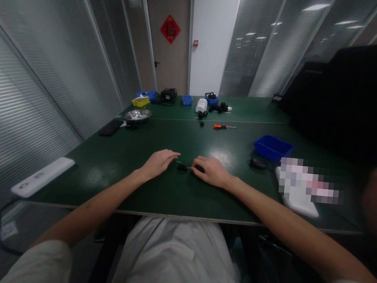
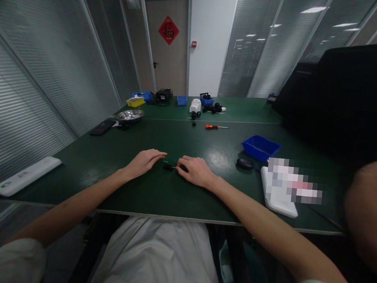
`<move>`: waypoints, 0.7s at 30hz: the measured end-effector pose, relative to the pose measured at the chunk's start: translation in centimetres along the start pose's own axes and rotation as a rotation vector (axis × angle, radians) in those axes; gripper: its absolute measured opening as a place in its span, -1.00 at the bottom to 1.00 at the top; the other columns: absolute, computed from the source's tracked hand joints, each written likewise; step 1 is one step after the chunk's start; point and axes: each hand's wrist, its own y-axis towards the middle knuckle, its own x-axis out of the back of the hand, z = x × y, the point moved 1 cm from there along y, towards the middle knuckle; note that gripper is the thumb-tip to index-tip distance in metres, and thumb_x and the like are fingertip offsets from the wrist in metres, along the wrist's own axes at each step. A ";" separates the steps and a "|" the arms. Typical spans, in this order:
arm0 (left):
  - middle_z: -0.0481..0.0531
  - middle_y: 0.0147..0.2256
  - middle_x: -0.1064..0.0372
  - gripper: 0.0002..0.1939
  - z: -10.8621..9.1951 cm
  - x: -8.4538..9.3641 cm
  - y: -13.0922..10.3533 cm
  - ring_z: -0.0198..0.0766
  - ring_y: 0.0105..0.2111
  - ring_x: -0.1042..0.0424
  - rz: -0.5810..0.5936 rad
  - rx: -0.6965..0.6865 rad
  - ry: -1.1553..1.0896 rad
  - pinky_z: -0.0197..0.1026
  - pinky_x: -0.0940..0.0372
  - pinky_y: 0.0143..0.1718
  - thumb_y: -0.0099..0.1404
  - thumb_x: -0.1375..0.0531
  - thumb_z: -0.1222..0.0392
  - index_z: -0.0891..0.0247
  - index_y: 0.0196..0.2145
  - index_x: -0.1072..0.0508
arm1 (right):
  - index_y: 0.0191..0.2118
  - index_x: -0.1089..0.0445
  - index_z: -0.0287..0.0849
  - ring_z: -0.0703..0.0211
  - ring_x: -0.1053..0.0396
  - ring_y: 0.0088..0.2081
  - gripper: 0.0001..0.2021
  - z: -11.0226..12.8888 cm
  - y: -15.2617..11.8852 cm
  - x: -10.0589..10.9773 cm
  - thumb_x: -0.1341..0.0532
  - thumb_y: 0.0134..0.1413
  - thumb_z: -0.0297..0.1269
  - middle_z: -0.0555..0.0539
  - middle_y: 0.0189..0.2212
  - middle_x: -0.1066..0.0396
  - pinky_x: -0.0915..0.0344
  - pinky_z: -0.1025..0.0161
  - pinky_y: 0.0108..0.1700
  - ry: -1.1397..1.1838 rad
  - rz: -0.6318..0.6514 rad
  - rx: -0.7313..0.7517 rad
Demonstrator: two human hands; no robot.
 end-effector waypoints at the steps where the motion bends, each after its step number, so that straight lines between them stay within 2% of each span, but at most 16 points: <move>1: 0.10 -0.01 -0.51 -0.57 0.1 0.0 0.0 -0.17 -0.09 -0.50 -0.017 0.035 -0.039 -0.05 -0.39 0.03 0.56 0.05 0.19 0.14 0.29 -0.34 | -0.12 -0.44 -0.11 0.24 -0.35 -0.32 -0.80 0.0 0.0 0.0 -0.12 0.38 -0.15 -0.04 -0.21 -0.45 -0.03 0.28 -0.33 0.001 0.003 -0.001; 4: 0.15 0.16 -0.39 -0.43 -0.1 -0.1 0.0 -0.19 -0.01 -0.51 -0.054 0.077 -0.170 -0.02 -0.40 0.07 0.57 0.13 0.24 0.05 0.47 0.03 | -0.11 -0.44 -0.11 0.23 -0.34 -0.32 -0.81 0.0 0.0 0.0 -0.13 0.38 -0.17 -0.05 -0.20 -0.45 -0.03 0.28 -0.33 0.002 0.007 -0.002; 6: 0.18 0.34 -0.15 -0.38 -0.7 -0.1 0.1 -0.14 0.11 -0.45 -0.075 0.046 -0.230 0.00 -0.40 0.10 0.55 0.12 0.28 0.00 0.49 0.12 | -0.11 -0.44 -0.11 0.23 -0.35 -0.32 -0.81 0.0 0.0 0.0 -0.13 0.38 -0.17 -0.05 -0.20 -0.45 -0.03 0.28 -0.33 0.001 0.009 -0.006; 8: 0.14 0.44 0.10 -0.34 -1.5 0.0 0.1 -0.10 0.21 -0.36 -0.097 -0.001 -0.253 0.00 -0.41 0.12 0.51 0.12 0.33 -0.03 0.48 0.11 | -0.11 -0.44 -0.12 0.23 -0.35 -0.32 -0.81 0.0 0.1 0.0 -0.14 0.37 -0.16 -0.05 -0.20 -0.45 -0.03 0.28 -0.32 0.004 0.010 -0.011; 10: 0.09 0.46 0.18 -0.33 -2.1 0.2 0.1 -0.09 0.30 -0.24 -0.119 -0.040 -0.230 0.02 -0.35 0.20 0.47 0.11 0.39 -0.01 0.46 0.01 | -0.11 -0.44 -0.12 0.22 -0.36 -0.30 -0.80 0.0 0.1 0.0 -0.13 0.38 -0.16 -0.06 -0.20 -0.46 -0.05 0.28 -0.31 0.010 0.010 -0.009; 13: 0.10 0.40 -0.02 -0.36 -2.4 0.4 0.1 -0.09 0.33 -0.18 -0.128 -0.036 -0.181 0.07 -0.20 0.33 0.46 0.09 0.42 0.06 0.42 -0.08 | -0.11 -0.44 -0.12 0.21 -0.37 -0.29 -0.80 0.0 0.1 0.0 -0.13 0.38 -0.16 -0.06 -0.19 -0.46 -0.07 0.28 -0.29 0.012 0.007 -0.006; 15: 0.15 0.35 -0.13 -0.37 -2.3 0.5 0.0 -0.12 0.25 -0.32 -0.126 -0.001 -0.209 0.08 -0.24 0.30 0.48 0.11 0.42 0.09 0.44 -0.02 | -0.11 -0.44 -0.11 0.21 -0.38 -0.29 -0.80 0.1 0.1 0.1 -0.13 0.38 -0.16 -0.06 -0.19 -0.46 -0.08 0.27 -0.29 0.011 0.011 -0.009; 16: 0.18 0.36 -0.10 -0.35 -2.2 0.5 0.0 -0.14 0.20 -0.38 -0.131 0.010 -0.235 0.07 -0.29 0.27 0.47 0.13 0.43 0.09 0.45 0.03 | -0.11 -0.44 -0.11 0.21 -0.38 -0.29 -0.81 0.1 0.1 0.1 -0.13 0.38 -0.16 -0.05 -0.19 -0.46 -0.08 0.27 -0.29 0.011 0.012 -0.012; 18: 0.19 0.43 0.09 -0.30 -2.3 0.7 0.0 -0.14 0.20 -0.37 -0.158 0.011 -0.252 0.06 -0.32 0.24 0.43 0.14 0.48 0.08 0.45 0.04 | -0.11 -0.44 -0.10 0.20 -0.38 -0.29 -0.81 0.1 0.1 0.2 -0.13 0.38 -0.17 -0.05 -0.19 -0.46 -0.08 0.27 -0.29 0.015 0.018 -0.017; 20: 0.14 0.47 0.30 -0.28 -2.6 0.9 -0.1 -0.07 0.33 -0.19 -0.187 -0.010 -0.185 0.12 -0.24 0.30 0.36 0.12 0.55 0.10 0.40 -0.09 | -0.11 -0.44 -0.10 0.20 -0.39 -0.28 -0.81 0.2 0.0 0.2 -0.13 0.38 -0.17 -0.06 -0.19 -0.47 -0.09 0.27 -0.29 0.022 0.021 -0.018; 21: 0.11 0.48 0.33 -0.28 -2.9 1.0 -0.1 -0.03 0.38 -0.08 -0.187 -0.022 -0.136 0.16 -0.17 0.33 0.33 0.11 0.56 0.12 0.36 -0.17 | -0.11 -0.44 -0.10 0.20 -0.39 -0.28 -0.82 0.2 0.0 0.3 -0.13 0.38 -0.18 -0.06 -0.19 -0.47 -0.09 0.27 -0.29 0.024 0.021 -0.017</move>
